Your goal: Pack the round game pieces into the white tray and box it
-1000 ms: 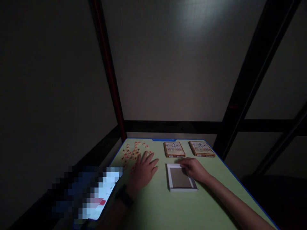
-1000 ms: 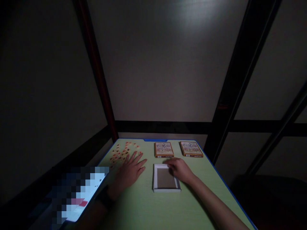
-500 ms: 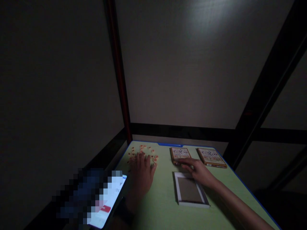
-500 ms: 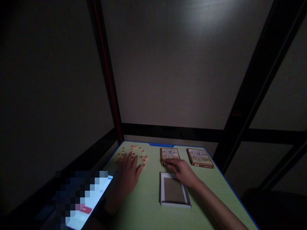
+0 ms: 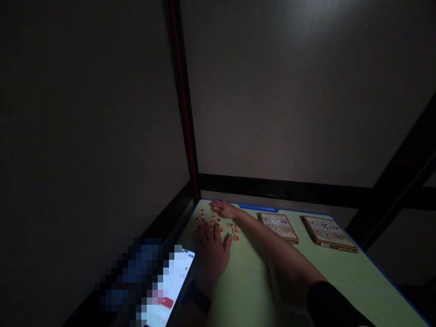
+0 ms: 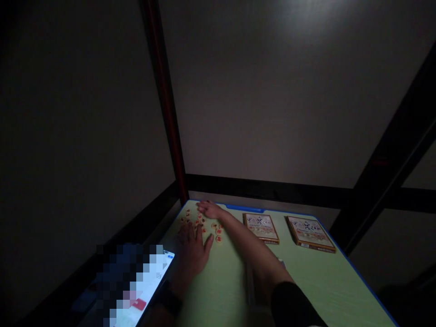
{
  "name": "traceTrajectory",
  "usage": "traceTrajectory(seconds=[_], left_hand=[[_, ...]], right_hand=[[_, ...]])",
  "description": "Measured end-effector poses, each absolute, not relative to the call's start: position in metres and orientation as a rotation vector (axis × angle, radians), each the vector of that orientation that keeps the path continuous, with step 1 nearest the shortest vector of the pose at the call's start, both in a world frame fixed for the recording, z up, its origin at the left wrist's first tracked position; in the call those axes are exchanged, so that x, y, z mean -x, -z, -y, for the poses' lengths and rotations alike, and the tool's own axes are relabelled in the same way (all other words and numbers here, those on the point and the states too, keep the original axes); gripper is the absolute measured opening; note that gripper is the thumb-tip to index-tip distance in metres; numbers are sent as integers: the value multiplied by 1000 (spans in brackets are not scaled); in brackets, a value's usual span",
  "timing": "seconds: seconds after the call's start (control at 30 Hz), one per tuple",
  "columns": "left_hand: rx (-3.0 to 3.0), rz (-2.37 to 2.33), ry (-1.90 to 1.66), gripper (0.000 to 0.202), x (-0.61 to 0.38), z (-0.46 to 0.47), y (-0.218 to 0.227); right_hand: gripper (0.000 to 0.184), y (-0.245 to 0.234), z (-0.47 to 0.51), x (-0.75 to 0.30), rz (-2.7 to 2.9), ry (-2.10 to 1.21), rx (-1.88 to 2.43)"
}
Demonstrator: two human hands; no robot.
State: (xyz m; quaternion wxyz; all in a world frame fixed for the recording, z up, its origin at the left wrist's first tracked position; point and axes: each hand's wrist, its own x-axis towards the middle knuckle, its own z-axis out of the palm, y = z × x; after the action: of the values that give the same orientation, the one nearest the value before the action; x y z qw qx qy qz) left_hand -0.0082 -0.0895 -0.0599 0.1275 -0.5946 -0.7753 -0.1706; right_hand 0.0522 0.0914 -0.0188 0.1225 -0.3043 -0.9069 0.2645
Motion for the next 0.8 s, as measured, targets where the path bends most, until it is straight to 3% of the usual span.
traceTrajectory(seconds=[0.53,0.8], left_hand=[[1817,2131,671,58,1,66,53],[2017,1988,718,52,-23,89,63]], right_hand=[[70,48,-91,-63,2563,-903,745],[28,35,-109,13,2699,-916,525]])
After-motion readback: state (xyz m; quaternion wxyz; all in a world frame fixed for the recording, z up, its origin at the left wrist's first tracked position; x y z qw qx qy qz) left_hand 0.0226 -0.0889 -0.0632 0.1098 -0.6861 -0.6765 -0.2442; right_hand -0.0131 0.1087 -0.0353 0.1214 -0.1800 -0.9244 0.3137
